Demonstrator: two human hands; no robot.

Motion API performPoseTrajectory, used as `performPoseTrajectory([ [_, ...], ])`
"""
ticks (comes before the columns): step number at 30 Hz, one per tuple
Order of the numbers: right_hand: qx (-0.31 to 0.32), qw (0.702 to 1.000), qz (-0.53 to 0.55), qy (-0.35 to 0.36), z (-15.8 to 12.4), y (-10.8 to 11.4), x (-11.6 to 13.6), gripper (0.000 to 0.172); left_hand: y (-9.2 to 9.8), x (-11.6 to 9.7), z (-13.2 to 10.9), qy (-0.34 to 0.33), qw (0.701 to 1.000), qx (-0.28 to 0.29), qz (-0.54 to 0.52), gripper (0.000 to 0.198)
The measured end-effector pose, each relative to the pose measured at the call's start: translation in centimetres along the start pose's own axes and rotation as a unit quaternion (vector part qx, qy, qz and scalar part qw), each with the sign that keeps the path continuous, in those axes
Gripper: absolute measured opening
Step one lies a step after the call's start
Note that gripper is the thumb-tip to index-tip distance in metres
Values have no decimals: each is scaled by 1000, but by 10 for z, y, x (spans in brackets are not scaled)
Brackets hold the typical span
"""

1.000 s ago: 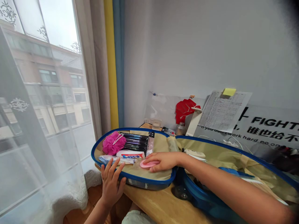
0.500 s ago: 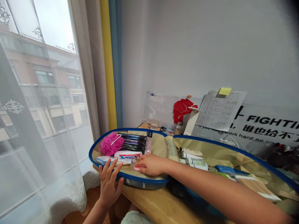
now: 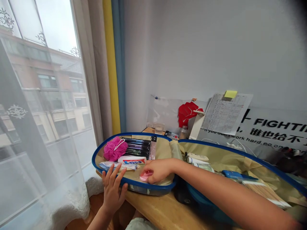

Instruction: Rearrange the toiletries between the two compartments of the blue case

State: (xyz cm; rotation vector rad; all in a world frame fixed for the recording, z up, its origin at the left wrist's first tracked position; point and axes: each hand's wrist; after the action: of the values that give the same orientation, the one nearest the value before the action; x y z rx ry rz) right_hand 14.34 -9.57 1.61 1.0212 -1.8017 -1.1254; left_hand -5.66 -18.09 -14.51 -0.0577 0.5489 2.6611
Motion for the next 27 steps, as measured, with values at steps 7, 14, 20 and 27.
performPoseTrajectory([
  [7, 27, 999, 36, 10, 22, -2, -8, 30, 0, -1, 0, 0, 1000, 0, 0, 52],
  [14, -62, 991, 56, -103, 32, -18, 1, 33, 1, -2, 2, 1, 1000, -6, -6, 51],
  [20, -115, 983, 107, -95, -8, 14, -27, 36, 1, -2, 1, -3, 1000, 2, 5, 53],
  [27, -151, 983, 93, -35, -55, 16, -33, 32, -1, 1, -2, 0, 1000, 0, 6, 52],
])
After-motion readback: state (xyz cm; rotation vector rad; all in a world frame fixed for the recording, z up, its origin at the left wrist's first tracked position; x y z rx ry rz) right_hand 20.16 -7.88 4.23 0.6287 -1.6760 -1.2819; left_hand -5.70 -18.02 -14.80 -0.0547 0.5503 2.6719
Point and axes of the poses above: each hand's wrist, its own z-axis towards the middle knuckle, its own y-axis out of the back of the hand, x = y × z, and after that the axes turned 7 degrees about -z, right-handed
